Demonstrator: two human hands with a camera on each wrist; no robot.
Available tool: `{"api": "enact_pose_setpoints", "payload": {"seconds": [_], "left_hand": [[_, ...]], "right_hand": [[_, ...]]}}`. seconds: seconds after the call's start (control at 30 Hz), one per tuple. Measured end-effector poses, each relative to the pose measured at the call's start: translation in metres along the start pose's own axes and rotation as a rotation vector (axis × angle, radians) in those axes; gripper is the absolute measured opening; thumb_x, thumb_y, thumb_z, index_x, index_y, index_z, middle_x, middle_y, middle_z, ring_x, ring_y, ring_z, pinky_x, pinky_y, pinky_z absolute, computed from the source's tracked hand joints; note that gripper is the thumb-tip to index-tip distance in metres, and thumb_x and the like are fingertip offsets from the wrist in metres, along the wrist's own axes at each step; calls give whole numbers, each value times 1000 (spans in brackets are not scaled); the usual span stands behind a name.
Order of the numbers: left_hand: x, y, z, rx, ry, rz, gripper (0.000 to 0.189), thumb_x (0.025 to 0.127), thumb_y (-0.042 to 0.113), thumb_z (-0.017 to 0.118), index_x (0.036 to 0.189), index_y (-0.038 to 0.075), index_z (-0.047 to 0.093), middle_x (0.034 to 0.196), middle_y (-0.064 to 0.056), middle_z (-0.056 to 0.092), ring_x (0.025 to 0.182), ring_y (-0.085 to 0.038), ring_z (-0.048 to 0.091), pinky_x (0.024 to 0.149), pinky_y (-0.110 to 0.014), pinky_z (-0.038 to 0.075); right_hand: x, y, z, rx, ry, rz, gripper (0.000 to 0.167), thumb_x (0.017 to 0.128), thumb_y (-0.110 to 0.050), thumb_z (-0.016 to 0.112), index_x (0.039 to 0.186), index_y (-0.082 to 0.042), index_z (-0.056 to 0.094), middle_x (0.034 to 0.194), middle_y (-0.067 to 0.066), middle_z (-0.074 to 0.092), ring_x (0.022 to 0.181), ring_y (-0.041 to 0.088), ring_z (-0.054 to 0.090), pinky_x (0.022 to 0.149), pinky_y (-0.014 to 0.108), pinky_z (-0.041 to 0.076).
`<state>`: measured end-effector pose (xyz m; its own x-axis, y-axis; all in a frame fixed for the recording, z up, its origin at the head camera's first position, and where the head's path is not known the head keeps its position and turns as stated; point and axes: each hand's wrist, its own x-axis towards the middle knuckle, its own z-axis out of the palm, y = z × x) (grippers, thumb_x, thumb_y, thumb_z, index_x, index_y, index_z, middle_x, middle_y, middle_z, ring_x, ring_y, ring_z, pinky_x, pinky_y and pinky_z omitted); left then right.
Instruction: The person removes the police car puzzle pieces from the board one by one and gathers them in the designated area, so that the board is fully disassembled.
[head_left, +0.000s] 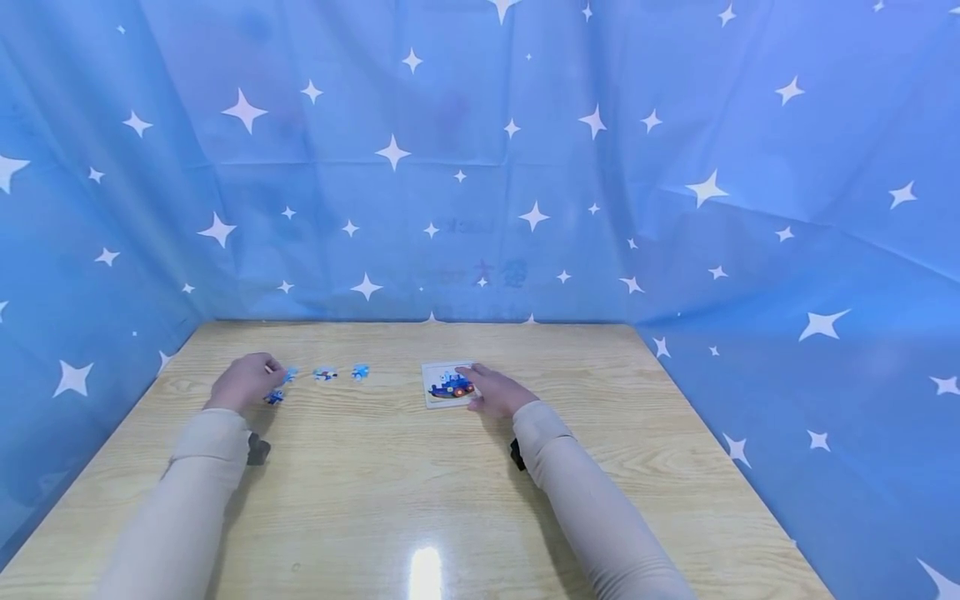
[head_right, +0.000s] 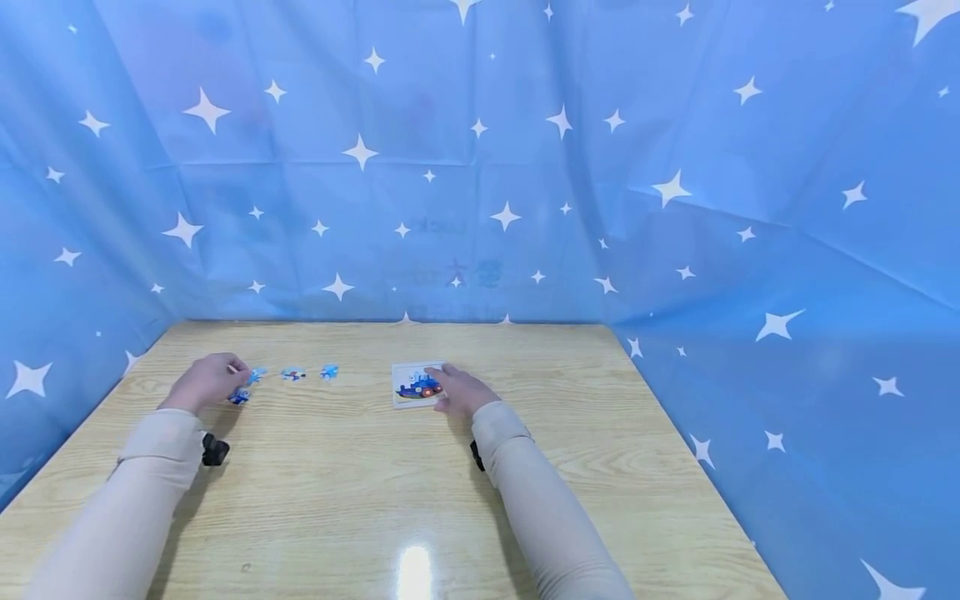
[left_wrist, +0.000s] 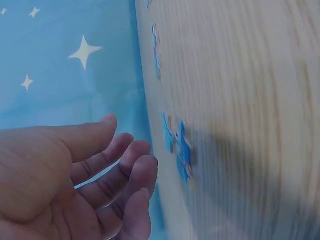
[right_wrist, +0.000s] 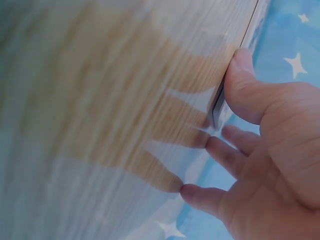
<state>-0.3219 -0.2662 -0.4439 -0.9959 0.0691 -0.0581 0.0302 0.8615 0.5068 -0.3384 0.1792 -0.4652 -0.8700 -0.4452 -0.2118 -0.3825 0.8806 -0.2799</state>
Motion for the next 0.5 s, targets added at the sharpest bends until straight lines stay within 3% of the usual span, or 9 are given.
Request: {"api": "enact_pose_setpoints", "payload": {"seconds": [0.3, 0.5], "left_hand": [[7, 15, 15, -41, -41, 58, 29, 104, 24, 53, 116, -1, 64, 98, -14, 69, 75, -21, 63, 68, -40, 49], [13, 29, 22, -64, -56, 101, 28, 104, 24, 55, 115, 0, 64, 101, -15, 70, 80, -22, 65, 71, -41, 50]], "right_hand": [[4, -2, 0, -82, -7, 59, 80, 101, -33, 63, 163, -10, 18, 168, 11, 18, 154, 28, 19, 123, 41, 20], [6, -2, -2, -110, 15, 59, 80, 99, -36, 66, 160, -5, 25, 165, 13, 27, 152, 29, 23, 122, 40, 22]]}}
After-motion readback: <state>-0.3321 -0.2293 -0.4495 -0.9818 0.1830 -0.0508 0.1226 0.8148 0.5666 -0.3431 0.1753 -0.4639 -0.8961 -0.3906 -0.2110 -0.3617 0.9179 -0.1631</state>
